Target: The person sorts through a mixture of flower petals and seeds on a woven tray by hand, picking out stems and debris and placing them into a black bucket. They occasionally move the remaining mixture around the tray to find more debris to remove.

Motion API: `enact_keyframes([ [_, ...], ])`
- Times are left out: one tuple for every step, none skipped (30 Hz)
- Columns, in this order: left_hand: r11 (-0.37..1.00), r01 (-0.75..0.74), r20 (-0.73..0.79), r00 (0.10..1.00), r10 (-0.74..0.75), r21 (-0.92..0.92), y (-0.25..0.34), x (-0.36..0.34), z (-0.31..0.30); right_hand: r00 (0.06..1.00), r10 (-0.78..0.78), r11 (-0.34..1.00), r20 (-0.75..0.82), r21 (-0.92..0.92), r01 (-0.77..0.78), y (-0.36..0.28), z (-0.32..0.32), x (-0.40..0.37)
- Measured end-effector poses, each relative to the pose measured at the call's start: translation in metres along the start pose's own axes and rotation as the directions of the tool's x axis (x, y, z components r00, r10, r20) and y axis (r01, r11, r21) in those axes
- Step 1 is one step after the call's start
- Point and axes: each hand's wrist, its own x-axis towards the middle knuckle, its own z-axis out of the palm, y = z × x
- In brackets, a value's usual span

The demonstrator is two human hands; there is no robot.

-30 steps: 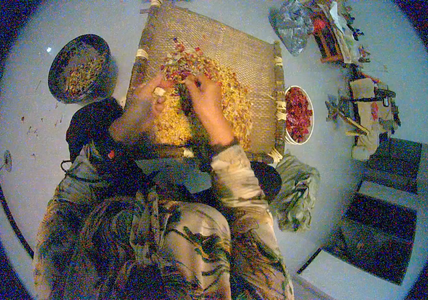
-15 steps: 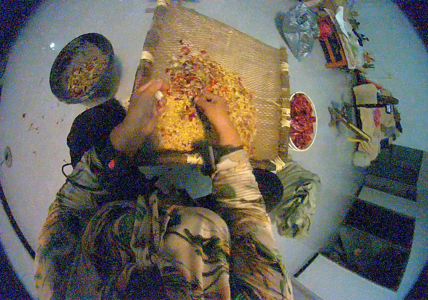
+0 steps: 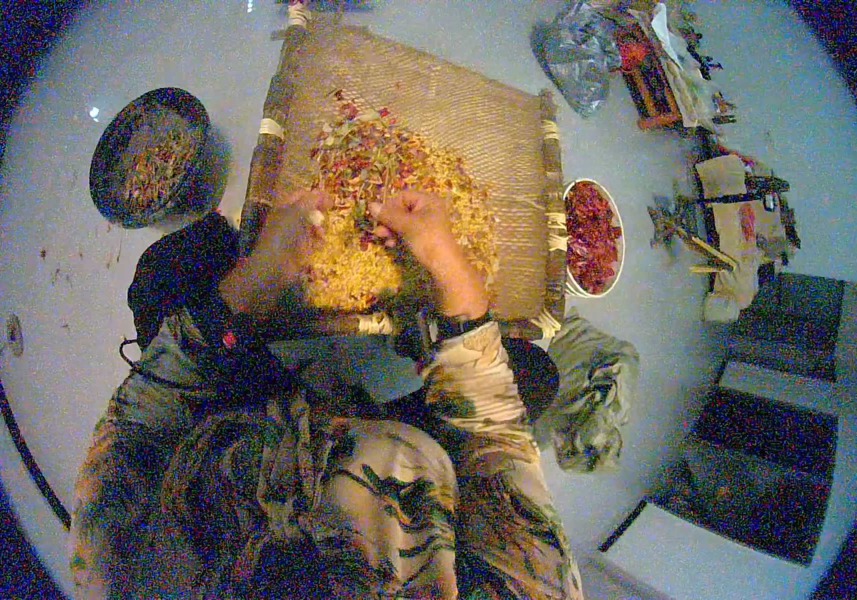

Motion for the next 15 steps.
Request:
enact_keyframes([
  [1.0, -0.014, -0.001, 1.0, 0.014, 0.001, -0.004, 0.002, -0.001, 0.999, -0.044, 0.996, -0.024, -0.081, 0.042, 0.004, 0.0, 0.001],
  [1.0, -0.028, -0.001, 1.0, 0.028, 0.001, -0.008, 0.005, -0.002, 0.999, -0.011, 0.987, -0.034, -0.161, 0.005, 0.008, -0.002, 0.001],
  [0.999, -0.023, 0.018, 1.0, 0.024, -0.025, -0.007, 0.004, -0.003, 0.999, 0.022, 0.971, -0.047, -0.239, -0.033, 0.01, -0.005, 0.001],
  [0.998, -0.018, 0.036, 0.999, 0.02, -0.053, -0.007, 0.003, -0.004, 0.997, 0.054, 0.946, -0.062, -0.315, -0.071, 0.011, -0.007, 0.001],
  [0.997, -0.012, 0.055, 0.998, 0.016, -0.08, -0.006, 0.003, -0.005, 0.996, 0.059, 0.957, -0.07, -0.279, -0.076, 0.012, -0.009, 0.001],
  [0.998, -0.017, 0.057, 0.998, 0.02, -0.061, -0.009, 0.007, -0.007, 0.995, 0.064, 0.967, -0.076, -0.242, -0.081, 0.011, -0.01, 0.0],
  [0.999, -0.022, 0.058, 0.998, 0.024, -0.041, -0.012, 0.01, -0.007, 0.994, 0.071, 0.975, -0.081, -0.205, -0.086, 0.01, -0.009, -0.002],
  [0.999, -0.026, 0.059, 0.998, 0.028, -0.022, -0.016, 0.013, -0.009, 0.996, 0.065, 0.986, -0.055, -0.15, -0.073, 0.008, -0.007, -0.004],
  [0.999, 0.021, 0.049, 0.999, -0.019, -0.049, -0.015, 0.011, -0.007, 0.998, 0.058, 0.994, -0.029, -0.093, -0.06, 0.0, -0.002, -0.008],
  [0.995, 0.068, 0.041, 0.997, -0.065, -0.077, -0.013, 0.007, -0.004, 0.999, 0.049, 0.998, -0.005, -0.035, -0.049, -0.01, 0.004, -0.012],
  [0.988, 0.113, 0.034, 0.993, -0.111, -0.104, -0.011, 0.004, -0.001, 0.999, 0.03, 1.0, 0.032, 0.007, -0.031, -0.019, 0.012, -0.017],
  [0.98, 0.151, 0.091, 0.986, -0.14, -0.129, -0.008, 0.003, 0.0, 0.998, 0.009, 0.999, 0.068, 0.05, -0.013, -0.029, 0.021, -0.022],
  [0.97, 0.189, 0.146, 0.975, -0.167, -0.151, -0.005, 0.003, 0.0, 0.994, -0.013, 0.996, 0.105, 0.094, 0.003, -0.038, 0.026, -0.024],
  [0.958, 0.228, 0.202, 0.96, -0.193, -0.172, -0.003, 0.002, 0.0, 0.996, -0.043, 0.999, 0.083, 0.021, 0.041, -0.046, 0.028, -0.024],
  [0.962, 0.185, 0.176, 0.973, -0.15, -0.201, 0.0, -0.001, 0.002, 0.995, -0.074, 0.996, 0.063, -0.053, 0.077, -0.053, 0.03, -0.023],
])
